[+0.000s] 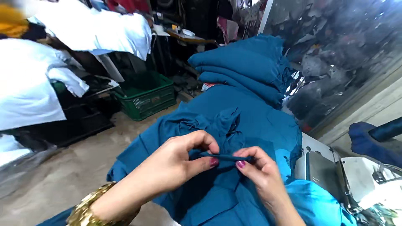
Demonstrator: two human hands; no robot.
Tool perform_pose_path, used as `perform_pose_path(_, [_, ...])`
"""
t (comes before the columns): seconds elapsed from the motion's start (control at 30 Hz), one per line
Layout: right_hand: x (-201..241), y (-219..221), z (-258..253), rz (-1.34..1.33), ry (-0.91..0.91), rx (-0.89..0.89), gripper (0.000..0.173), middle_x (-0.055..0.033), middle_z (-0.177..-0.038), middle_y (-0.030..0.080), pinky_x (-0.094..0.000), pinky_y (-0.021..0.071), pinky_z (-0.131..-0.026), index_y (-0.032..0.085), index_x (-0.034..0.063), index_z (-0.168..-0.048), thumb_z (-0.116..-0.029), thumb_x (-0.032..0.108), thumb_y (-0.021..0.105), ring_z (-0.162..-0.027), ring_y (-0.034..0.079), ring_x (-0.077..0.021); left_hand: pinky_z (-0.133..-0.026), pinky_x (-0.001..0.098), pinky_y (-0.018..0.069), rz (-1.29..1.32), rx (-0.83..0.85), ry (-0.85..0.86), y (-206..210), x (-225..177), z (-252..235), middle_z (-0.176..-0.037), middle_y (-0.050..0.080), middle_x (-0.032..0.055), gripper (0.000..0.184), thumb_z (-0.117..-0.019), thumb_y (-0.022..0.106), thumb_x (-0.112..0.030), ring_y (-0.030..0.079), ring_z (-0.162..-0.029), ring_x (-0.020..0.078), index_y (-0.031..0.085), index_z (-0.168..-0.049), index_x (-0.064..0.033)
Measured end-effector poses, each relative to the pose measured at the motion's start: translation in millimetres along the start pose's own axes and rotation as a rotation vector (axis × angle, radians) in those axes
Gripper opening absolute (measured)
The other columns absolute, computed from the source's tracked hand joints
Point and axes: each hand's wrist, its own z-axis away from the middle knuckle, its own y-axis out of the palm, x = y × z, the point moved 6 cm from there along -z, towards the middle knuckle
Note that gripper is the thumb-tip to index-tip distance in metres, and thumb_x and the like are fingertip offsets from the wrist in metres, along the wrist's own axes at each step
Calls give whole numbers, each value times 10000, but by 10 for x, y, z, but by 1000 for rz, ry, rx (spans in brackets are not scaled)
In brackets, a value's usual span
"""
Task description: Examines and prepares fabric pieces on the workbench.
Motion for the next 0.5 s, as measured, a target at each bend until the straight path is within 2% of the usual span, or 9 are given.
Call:
perform_pose_path(0.07, [290, -182, -83, 33, -81, 35, 165, 36, -904, 698, -200, 562, -701, 690, 133, -1035, -898, 43, 673, -777, 649, -20, -678, 185, 569, 234, 91, -28, 42, -193, -238, -886, 704, -107, 187, -831, 740, -126, 665, -788, 15, 687, -991, -207])
perform_pose_path(0.13, [528, -424, -225, 145, -131, 19, 192, 55, -919, 680, -198, 566, -710, 657, 140, -1083, -919, 40, 665, -783, 645, -13, -666, 186, 549, 320, 132, -47, 151, -321, -535, -919, 701, -54, 245, -842, 720, 6, 649, -773, 32, 672, -1041, -128])
perform_pose_path(0.2, [619, -690, -368, 213, -104, -74, 226, 27, -963, 675, -226, 579, -751, 640, 106, -1118, -919, 3, 665, -822, 654, -37, -708, 218, 566, 349, 125, -81, 317, -334, -816, -946, 697, -5, 276, -855, 700, 72, 657, -792, 53, 654, -1089, -68])
perform_pose_path(0.27, [583, -923, -438, 285, -63, -147, 248, 3, -977, 662, -241, 568, -734, 628, 92, -1139, -915, -7, 671, -814, 640, -60, -703, 265, 555, 335, 109, -123, 523, -289, -981, -954, 682, 45, 263, -873, 692, 76, 637, -769, 91, 654, -1112, -29])
perform_pose_path(0.37, [426, -1130, -413, 346, 6, -168, 262, -48, -1004, 671, -305, 577, -752, 633, 64, -1137, -900, -35, 684, -845, 659, -123, -678, 312, 543, 293, 137, -167, 805, -165, -1035, -936, 669, 67, 248, -904, 701, 26, 621, -749, 134, 663, -1141, -38])
perform_pose_path(0.43, [316, -1215, -358, 319, 65, -170, 286, -52, -1012, 691, -299, 592, -791, 643, 60, -1126, -877, -76, 685, -879, 683, -124, -682, 302, 548, 328, 164, -211, 948, -90, -1010, -940, 674, 53, 254, -902, 717, 10, 626, -755, 125, 666, -1143, -54])
perform_pose_path(0.5, [259, -1253, -339, 261, 155, -162, 280, -55, -973, 689, -287, 579, -769, 648, 56, -1117, -880, -89, 679, -844, 674, -119, -679, 277, 544, 429, 187, -276, 1022, -70, -991, -930, 669, 51, 273, -892, 705, 46, 624, -752, 114, 655, -1147, -39])
